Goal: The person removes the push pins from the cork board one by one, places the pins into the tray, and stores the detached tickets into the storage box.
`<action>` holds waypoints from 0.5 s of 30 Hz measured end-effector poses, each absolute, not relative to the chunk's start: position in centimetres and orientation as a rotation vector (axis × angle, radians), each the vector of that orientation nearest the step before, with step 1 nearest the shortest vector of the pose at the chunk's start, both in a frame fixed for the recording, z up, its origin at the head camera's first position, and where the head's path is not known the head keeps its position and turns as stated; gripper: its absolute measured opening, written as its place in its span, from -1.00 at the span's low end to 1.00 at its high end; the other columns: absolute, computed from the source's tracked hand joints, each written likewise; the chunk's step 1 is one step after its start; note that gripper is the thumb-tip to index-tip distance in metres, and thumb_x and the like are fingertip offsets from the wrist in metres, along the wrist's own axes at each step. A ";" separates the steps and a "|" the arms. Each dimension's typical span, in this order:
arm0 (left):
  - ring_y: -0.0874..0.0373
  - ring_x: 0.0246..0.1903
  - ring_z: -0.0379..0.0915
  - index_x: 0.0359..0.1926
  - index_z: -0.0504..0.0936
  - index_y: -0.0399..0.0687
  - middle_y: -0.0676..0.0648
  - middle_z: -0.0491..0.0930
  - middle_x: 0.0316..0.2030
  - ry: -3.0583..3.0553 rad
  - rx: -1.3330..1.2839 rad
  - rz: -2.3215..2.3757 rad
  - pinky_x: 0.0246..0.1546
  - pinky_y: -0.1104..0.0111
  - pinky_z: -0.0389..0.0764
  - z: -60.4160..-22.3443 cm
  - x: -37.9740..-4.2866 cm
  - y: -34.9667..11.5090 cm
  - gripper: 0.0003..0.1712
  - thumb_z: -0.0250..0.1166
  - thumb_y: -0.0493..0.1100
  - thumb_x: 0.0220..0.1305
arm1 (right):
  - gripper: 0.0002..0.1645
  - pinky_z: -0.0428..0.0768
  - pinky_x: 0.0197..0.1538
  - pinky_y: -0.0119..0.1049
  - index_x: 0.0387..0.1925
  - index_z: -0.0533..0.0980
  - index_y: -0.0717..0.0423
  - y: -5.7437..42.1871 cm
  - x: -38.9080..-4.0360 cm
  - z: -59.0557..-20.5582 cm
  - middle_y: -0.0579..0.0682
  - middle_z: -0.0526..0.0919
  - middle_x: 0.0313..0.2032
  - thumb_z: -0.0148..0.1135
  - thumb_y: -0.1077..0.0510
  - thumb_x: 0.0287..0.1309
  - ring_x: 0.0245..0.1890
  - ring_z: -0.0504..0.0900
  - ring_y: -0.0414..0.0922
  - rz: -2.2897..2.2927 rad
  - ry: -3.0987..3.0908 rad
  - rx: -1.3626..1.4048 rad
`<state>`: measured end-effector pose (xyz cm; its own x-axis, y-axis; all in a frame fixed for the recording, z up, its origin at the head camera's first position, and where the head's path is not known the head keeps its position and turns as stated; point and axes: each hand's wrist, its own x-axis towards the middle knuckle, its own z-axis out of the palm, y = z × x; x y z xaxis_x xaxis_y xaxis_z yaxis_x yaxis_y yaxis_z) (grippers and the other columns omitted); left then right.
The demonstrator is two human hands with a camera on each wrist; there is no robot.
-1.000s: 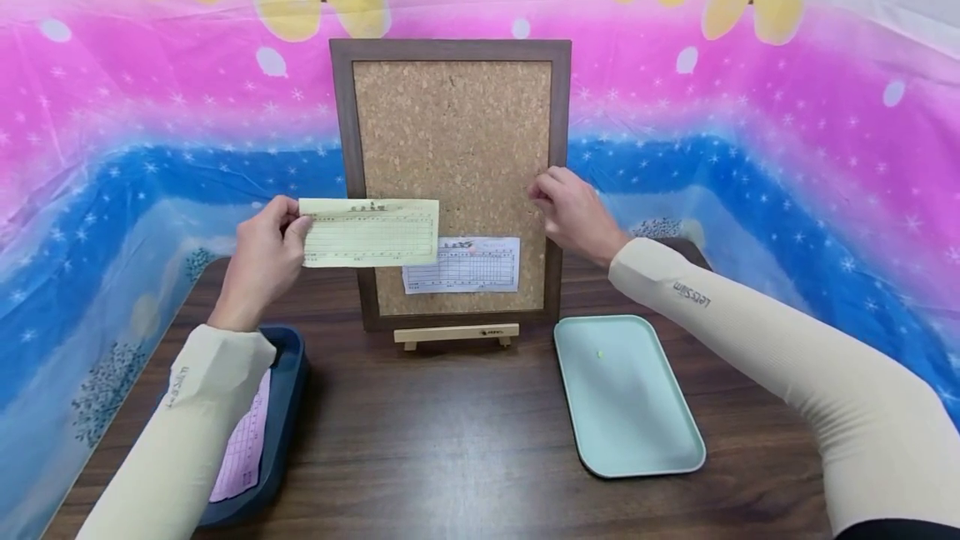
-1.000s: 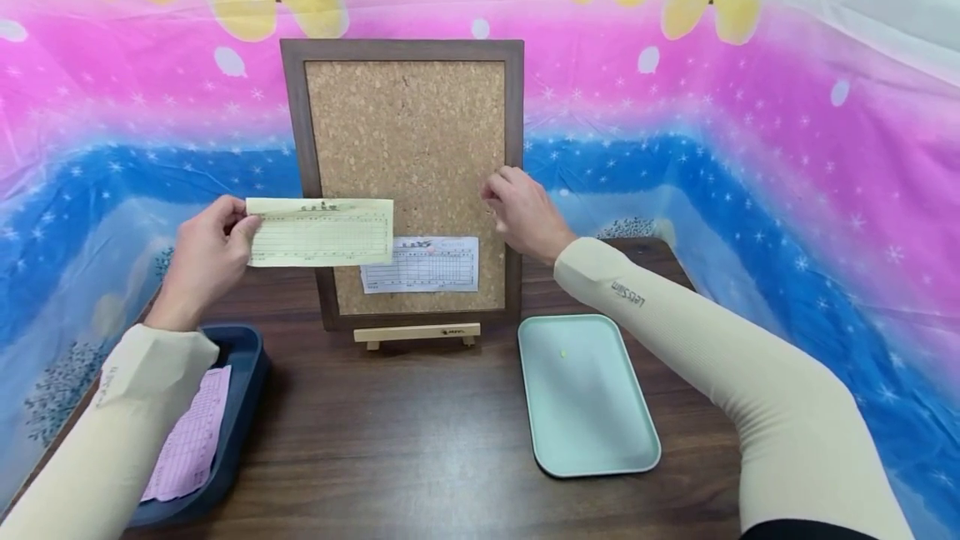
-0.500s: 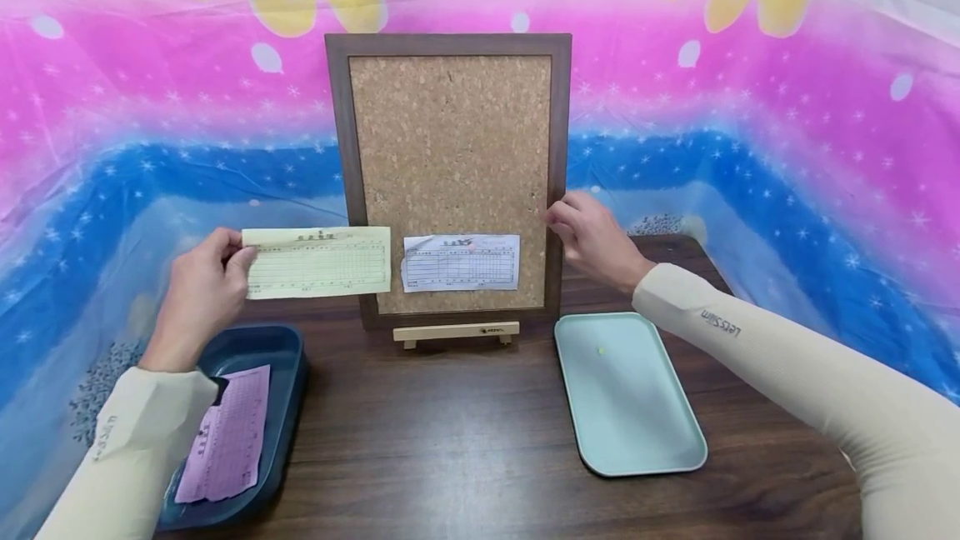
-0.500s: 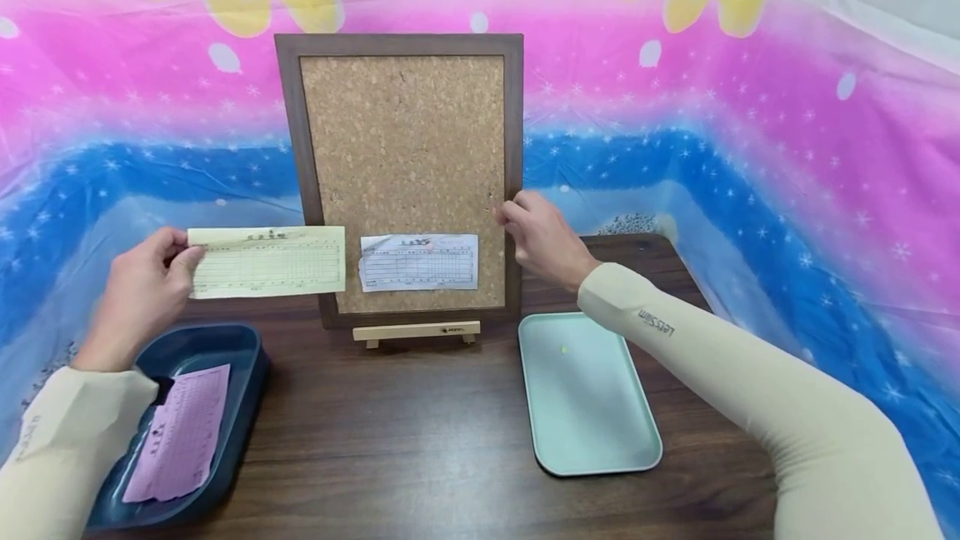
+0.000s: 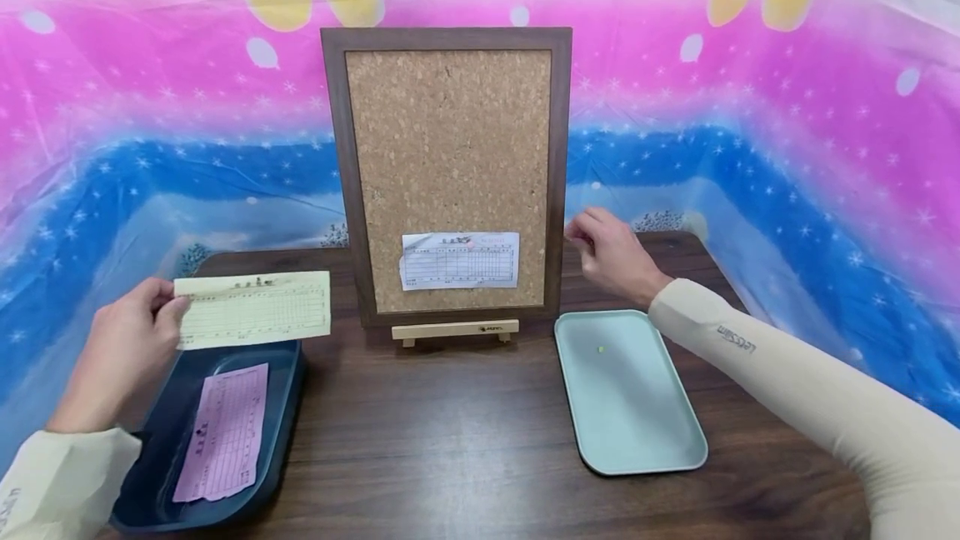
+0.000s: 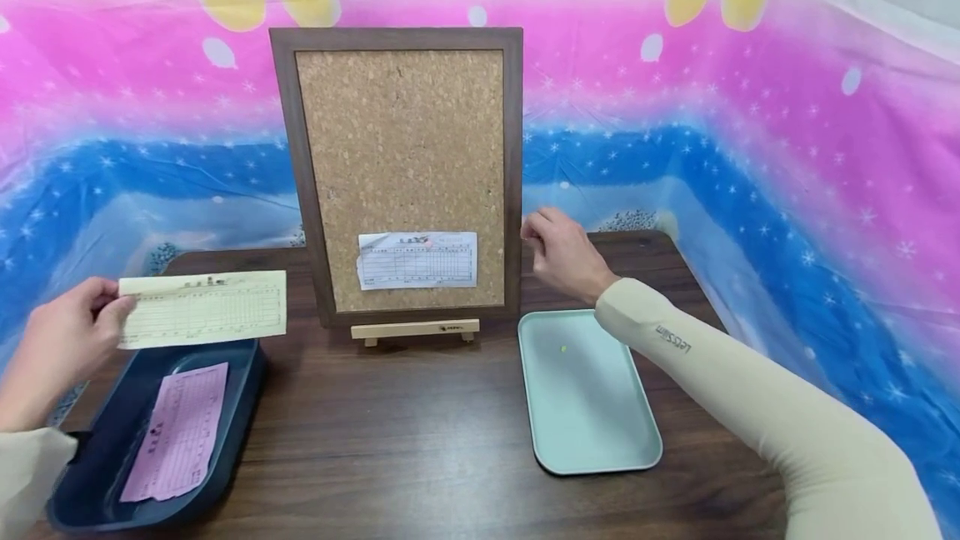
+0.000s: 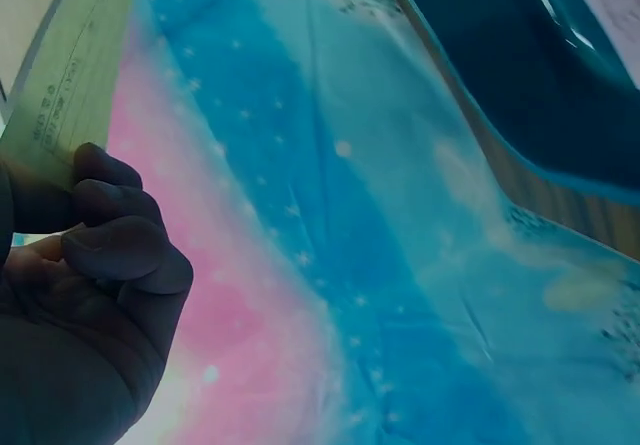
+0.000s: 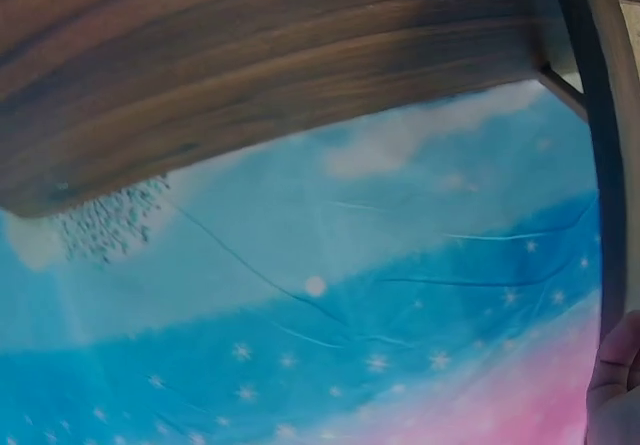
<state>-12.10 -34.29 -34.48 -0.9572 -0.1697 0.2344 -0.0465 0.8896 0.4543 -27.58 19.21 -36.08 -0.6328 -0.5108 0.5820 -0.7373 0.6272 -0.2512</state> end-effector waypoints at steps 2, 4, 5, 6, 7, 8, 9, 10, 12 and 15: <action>-0.09 -0.46 0.39 -0.15 0.42 -0.34 -0.37 0.52 -0.30 -2.779 0.156 -0.616 -0.60 0.26 0.26 -34.8 -11.6 -35.0 -0.74 -0.02 -0.17 0.43 | -0.78 0.40 -0.30 -0.16 -0.41 0.49 0.11 19.8 -27.5 -36.7 -0.01 0.48 -0.40 0.12 0.48 0.02 -0.40 0.42 -0.09 0.669 -2.399 0.949; -0.08 -0.51 0.39 -0.22 0.41 -0.37 -0.37 0.52 -0.38 -2.772 0.164 -0.576 -0.60 0.26 0.27 -35.2 -11.2 -35.5 -0.81 0.02 -0.25 0.39 | -0.80 0.39 -0.32 -0.17 -0.41 0.49 0.10 20.3 -27.3 -37.3 0.00 0.48 -0.40 0.11 0.45 0.06 -0.42 0.41 -0.10 0.674 -2.425 0.915; -0.09 -0.53 0.39 -0.24 0.41 -0.39 -0.38 0.51 -0.40 -2.777 0.188 -0.573 -0.62 0.27 0.27 -35.5 -11.0 -35.7 -0.82 0.03 -0.27 0.38 | -0.82 0.40 -0.32 -0.17 -0.40 0.49 0.09 20.6 -27.2 -37.7 0.01 0.48 -0.40 0.12 0.42 0.09 -0.43 0.40 -0.11 0.673 -2.441 0.898; -0.08 -0.55 0.38 -0.26 0.40 -0.40 -0.37 0.51 -0.43 -2.775 0.201 -0.559 -0.62 0.27 0.26 -35.8 -10.8 -35.9 -0.83 0.04 -0.29 0.36 | -0.83 0.40 -0.32 -0.17 -0.40 0.50 0.09 20.8 -27.1 -38.0 0.03 0.49 -0.39 0.11 0.40 0.12 -0.42 0.41 -0.11 0.674 -2.458 0.881; -0.07 -0.56 0.36 -0.27 0.39 -0.41 -0.36 0.50 -0.46 -2.784 0.225 -0.552 -0.62 0.27 0.26 -36.1 -10.5 -36.2 -0.83 0.03 -0.30 0.36 | -0.84 0.41 -0.30 -0.16 -0.39 0.50 0.08 21.1 -26.9 -38.3 0.03 0.49 -0.38 0.11 0.39 0.13 -0.41 0.41 -0.10 0.675 -2.480 0.861; -0.05 -0.58 0.35 -0.27 0.38 -0.41 -0.34 0.49 -0.47 -2.796 0.248 -0.549 -0.64 0.27 0.25 -36.4 -10.3 -36.3 -0.83 0.02 -0.30 0.36 | -0.85 0.42 -0.30 -0.15 -0.38 0.50 0.08 21.4 -26.8 -38.6 0.03 0.49 -0.37 0.11 0.38 0.14 -0.40 0.41 -0.10 0.672 -2.497 0.846; -0.05 -0.59 0.34 -0.27 0.38 -0.43 -0.34 0.48 -0.48 -2.808 0.270 -0.551 -0.64 0.27 0.25 -36.6 -10.1 -36.4 -0.81 0.01 -0.29 0.37 | -0.84 0.43 -0.30 -0.15 -0.37 0.51 0.08 21.7 -26.7 -38.9 0.03 0.50 -0.37 0.10 0.39 0.15 -0.40 0.41 -0.10 0.672 -2.511 0.832; -0.04 -0.60 0.32 -0.26 0.37 -0.44 -0.33 0.47 -0.49 -2.818 0.291 -0.550 -0.64 0.26 0.24 -36.9 -9.9 -36.6 -0.80 0.01 -0.28 0.38 | -0.84 0.43 -0.29 -0.15 -0.37 0.51 0.08 21.9 -26.6 -39.2 0.03 0.50 -0.37 0.10 0.39 0.14 -0.40 0.42 -0.10 0.674 -2.522 0.820; -0.02 -0.61 0.30 -0.26 0.37 -0.44 -0.30 0.46 -0.50 -2.824 0.301 -0.547 -0.64 0.26 0.23 -37.3 -9.7 -36.8 -0.79 0.00 -0.27 0.38 | -0.82 0.43 -0.29 -0.14 -0.38 0.52 0.08 22.3 -26.4 -39.9 0.01 0.49 -0.38 0.10 0.40 0.13 -0.40 0.42 -0.10 0.683 -2.548 0.798; 0.00 -0.62 0.28 -0.25 0.36 -0.45 -0.27 0.43 -0.53 -2.821 0.315 -0.541 -0.64 0.27 0.24 -37.6 -9.4 -37.0 -0.79 0.01 -0.28 0.35 | -0.82 0.42 -0.30 -0.16 -0.38 0.53 0.07 22.8 -26.2 -40.7 -0.01 0.48 -0.40 0.10 0.39 0.12 -0.43 0.41 -0.11 0.688 -2.579 0.774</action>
<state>-9.43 -36.99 -37.63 -0.9450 -0.2564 0.2031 -0.1630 0.9075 0.3871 -26.21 22.81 -40.66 -0.7850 -0.4121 0.4627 -0.5878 0.7313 -0.3459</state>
